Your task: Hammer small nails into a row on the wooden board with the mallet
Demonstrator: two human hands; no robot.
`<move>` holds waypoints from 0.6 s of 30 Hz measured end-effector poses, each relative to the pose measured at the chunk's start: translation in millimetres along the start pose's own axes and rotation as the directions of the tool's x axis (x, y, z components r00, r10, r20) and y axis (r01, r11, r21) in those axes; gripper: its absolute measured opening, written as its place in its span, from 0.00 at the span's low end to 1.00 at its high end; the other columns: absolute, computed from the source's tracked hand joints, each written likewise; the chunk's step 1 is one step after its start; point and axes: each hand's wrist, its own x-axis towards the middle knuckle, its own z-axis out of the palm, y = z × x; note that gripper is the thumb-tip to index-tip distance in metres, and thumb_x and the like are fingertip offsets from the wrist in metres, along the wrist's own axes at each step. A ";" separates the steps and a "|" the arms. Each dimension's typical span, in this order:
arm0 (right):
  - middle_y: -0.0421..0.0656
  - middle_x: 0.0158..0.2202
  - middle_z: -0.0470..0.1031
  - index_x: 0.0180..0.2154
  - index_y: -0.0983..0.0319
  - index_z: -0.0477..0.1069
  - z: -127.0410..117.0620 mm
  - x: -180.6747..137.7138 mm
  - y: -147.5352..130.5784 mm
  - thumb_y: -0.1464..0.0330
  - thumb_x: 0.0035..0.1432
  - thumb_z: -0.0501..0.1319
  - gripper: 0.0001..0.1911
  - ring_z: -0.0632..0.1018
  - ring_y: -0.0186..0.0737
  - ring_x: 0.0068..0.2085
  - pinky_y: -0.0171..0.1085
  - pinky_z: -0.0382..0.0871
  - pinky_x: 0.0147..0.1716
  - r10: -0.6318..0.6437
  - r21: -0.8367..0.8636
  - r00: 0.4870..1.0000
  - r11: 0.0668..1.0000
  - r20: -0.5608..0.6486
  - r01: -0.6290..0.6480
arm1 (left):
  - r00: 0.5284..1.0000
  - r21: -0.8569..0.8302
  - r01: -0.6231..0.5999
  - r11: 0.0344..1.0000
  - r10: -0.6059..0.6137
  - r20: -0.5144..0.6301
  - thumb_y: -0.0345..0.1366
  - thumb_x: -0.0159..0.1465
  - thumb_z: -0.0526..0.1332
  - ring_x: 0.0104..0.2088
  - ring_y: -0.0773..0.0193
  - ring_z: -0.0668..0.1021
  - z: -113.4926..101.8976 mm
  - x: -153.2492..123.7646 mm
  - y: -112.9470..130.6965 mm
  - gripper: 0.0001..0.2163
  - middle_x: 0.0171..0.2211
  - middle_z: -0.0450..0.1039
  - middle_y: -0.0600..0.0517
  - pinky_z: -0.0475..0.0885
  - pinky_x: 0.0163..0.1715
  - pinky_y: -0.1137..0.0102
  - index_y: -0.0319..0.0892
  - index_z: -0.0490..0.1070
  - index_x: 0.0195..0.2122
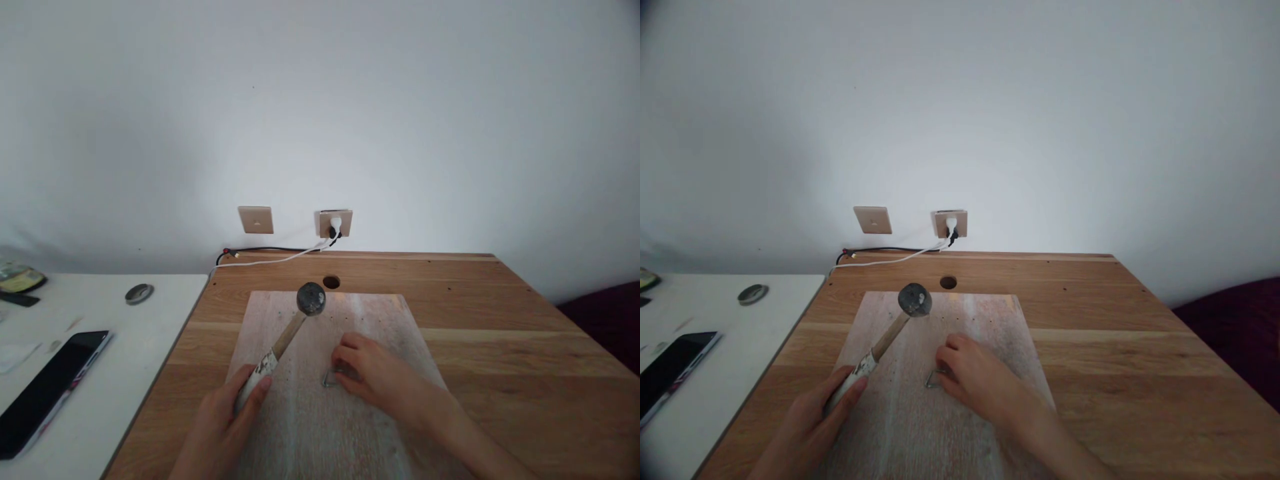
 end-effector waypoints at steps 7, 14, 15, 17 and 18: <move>0.44 0.39 0.76 0.38 0.62 0.78 -4.8 14.7 11.3 0.78 0.64 0.59 0.09 0.78 0.36 0.35 0.34 0.71 0.35 -0.039 0.065 0.990 0.997 -0.134 0.049 | 0.996 -0.022 -0.018 1.000 0.016 -0.087 0.57 0.68 0.56 0.44 0.51 0.86 3.7 -7.1 -8.9 0.22 0.42 0.86 0.50 0.79 0.41 0.70 0.46 0.81 0.45; 0.45 0.40 0.81 0.43 0.62 0.77 -27.4 46.1 33.0 0.79 0.62 0.59 0.11 0.80 0.40 0.39 0.38 0.74 0.43 0.049 0.082 0.949 0.996 -0.312 -0.025 | 0.997 -0.025 0.008 1.000 -0.010 -0.078 0.58 0.68 0.55 0.44 0.51 0.86 6.5 -7.0 -7.2 0.24 0.42 0.86 0.49 0.80 0.41 0.69 0.45 0.81 0.46; 0.45 0.40 0.81 0.43 0.62 0.77 -27.9 49.6 33.0 0.79 0.62 0.59 0.12 0.80 0.40 0.39 0.38 0.73 0.43 0.042 0.067 0.954 0.997 -0.298 -0.023 | 0.997 -0.023 0.014 1.000 -0.016 -0.076 0.58 0.68 0.55 0.45 0.51 0.85 7.1 -6.9 -8.3 0.24 0.43 0.86 0.49 0.80 0.42 0.69 0.46 0.81 0.46; 0.46 0.40 0.81 0.44 0.63 0.77 -26.8 54.6 31.9 0.80 0.60 0.60 0.13 0.80 0.40 0.39 0.38 0.72 0.42 0.025 0.036 0.965 0.999 -0.262 -0.016 | 0.997 -0.021 0.024 0.999 -0.026 -0.072 0.58 0.68 0.55 0.45 0.50 0.85 8.2 -6.9 -10.6 0.24 0.44 0.86 0.49 0.80 0.43 0.68 0.46 0.81 0.47; 0.46 0.39 0.81 0.43 0.63 0.77 -25.7 56.3 31.1 0.80 0.59 0.59 0.13 0.79 0.40 0.39 0.38 0.71 0.42 0.017 0.020 0.969 1.000 -0.245 -0.012 | 0.997 -0.019 0.030 0.999 -0.031 -0.075 0.58 0.67 0.55 0.45 0.49 0.86 8.4 -7.0 -11.5 0.25 0.43 0.86 0.49 0.80 0.43 0.67 0.45 0.82 0.47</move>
